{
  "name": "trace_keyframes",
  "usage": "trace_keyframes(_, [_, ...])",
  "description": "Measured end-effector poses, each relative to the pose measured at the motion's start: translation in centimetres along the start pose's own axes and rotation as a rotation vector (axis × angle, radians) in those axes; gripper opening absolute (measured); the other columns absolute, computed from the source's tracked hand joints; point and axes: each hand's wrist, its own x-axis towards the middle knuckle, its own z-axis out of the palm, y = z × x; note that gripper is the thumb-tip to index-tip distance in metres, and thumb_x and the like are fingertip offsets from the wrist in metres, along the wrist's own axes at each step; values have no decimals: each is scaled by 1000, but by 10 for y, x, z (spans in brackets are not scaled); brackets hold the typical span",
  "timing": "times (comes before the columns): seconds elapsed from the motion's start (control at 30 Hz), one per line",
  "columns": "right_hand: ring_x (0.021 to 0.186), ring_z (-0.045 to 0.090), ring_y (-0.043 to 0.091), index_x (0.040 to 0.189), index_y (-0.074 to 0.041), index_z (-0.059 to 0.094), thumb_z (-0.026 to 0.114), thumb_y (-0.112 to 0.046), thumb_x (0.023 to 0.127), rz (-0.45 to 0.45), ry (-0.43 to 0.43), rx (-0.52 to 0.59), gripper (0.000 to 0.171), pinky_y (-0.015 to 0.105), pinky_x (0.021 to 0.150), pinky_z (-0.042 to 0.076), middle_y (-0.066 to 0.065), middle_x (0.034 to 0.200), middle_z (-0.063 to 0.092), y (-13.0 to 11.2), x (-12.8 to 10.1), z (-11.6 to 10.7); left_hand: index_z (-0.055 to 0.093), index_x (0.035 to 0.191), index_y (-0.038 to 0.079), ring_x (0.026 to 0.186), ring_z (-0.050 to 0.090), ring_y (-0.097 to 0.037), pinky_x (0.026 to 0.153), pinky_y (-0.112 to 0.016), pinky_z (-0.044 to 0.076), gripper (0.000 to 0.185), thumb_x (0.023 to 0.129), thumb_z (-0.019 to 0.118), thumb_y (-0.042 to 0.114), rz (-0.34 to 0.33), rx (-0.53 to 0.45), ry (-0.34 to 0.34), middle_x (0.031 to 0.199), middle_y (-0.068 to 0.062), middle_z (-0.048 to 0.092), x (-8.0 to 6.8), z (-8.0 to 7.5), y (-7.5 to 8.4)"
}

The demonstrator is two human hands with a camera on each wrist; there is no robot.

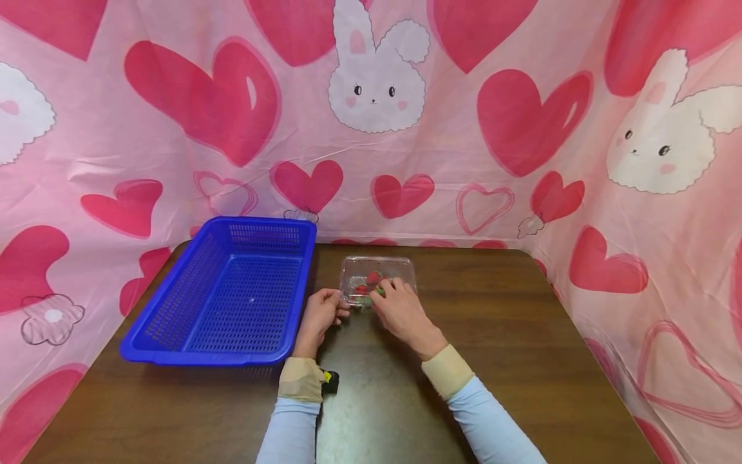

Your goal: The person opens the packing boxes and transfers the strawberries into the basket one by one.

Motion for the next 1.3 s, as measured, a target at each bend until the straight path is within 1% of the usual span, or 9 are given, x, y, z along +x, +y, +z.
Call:
trace_keyframes(0.13, [86, 54, 30, 96, -15, 64, 68, -19, 89, -21, -2, -28, 8, 43, 72, 48, 9, 96, 63, 1, 0, 0, 57, 114, -6, 60, 64, -7, 51, -23, 45, 24, 104, 45, 13, -1, 0, -3, 79, -5, 71, -1, 0, 1])
trace_keyframes(0.3, [85, 57, 30, 93, -13, 65, 68, -17, 89, -65, 4, -66, 6, 42, 74, 50, 9, 93, 63, 3, 0, 0, 56, 115, -6, 63, 66, -8, 51, -23, 45, 24, 103, 46, 12, 15, -10, -24, 87, -14, 73, -2, 0, 1])
trace_keyframes(0.37, [84, 58, 30, 92, -12, 65, 68, -15, 88, -83, 2, -95, 5, 42, 73, 51, 9, 92, 63, 4, 0, 0, 55, 115, -8, 63, 66, -8, 51, -23, 45, 23, 103, 46, 10, 29, -21, -40, 89, -16, 74, -3, -1, 0])
trace_keyframes(0.5, [86, 60, 30, 92, -12, 66, 67, -13, 86, -108, -6, -150, 6, 42, 70, 54, 10, 94, 64, 4, 0, 0, 55, 115, -9, 63, 66, -8, 51, -23, 46, 22, 102, 46, 7, 31, -41, -51, 87, -15, 73, -3, -1, 1])
trace_keyframes(0.67, [84, 60, 31, 89, -8, 64, 66, -9, 85, -136, 15, -184, 5, 43, 68, 54, 10, 92, 64, 3, -1, 1, 56, 112, -6, 62, 64, -9, 51, -24, 45, 19, 101, 48, 7, 17, -36, -33, 83, -10, 73, -1, -1, 1])
trace_keyframes(0.77, [81, 60, 29, 85, -7, 62, 66, -7, 84, -148, 36, -220, 4, 40, 62, 55, 10, 90, 64, 1, 0, 1, 57, 111, -5, 62, 63, -9, 51, -24, 44, 18, 100, 50, 8, 14, -17, -20, 81, -8, 72, -1, -1, 1])
trace_keyframes(0.9, [79, 60, 27, 82, -7, 60, 67, -7, 84, -155, 28, -269, 7, 36, 57, 54, 9, 90, 65, -2, 3, 1, 58, 110, -5, 62, 62, -9, 52, -24, 44, 18, 100, 51, 9, 10, -1, -10, 81, -8, 72, 0, -1, 2])
trace_keyframes(1.1, [79, 60, 25, 82, -7, 60, 66, -8, 85, -160, 0, -304, 7, 34, 57, 55, 9, 90, 65, -4, 3, 1, 57, 109, -5, 62, 62, -9, 51, -24, 45, 18, 101, 51, 9, 4, 1, -5, 81, -8, 72, -1, -2, 1])
trace_keyframes(1.3, [80, 60, 25, 82, -7, 62, 69, -8, 82, -178, -11, -324, 8, 34, 56, 54, 9, 90, 65, -4, 3, -3, 58, 110, -6, 62, 62, -9, 52, -24, 45, 19, 101, 51, 10, 2, 3, -7, 83, -9, 71, -1, -1, 1])
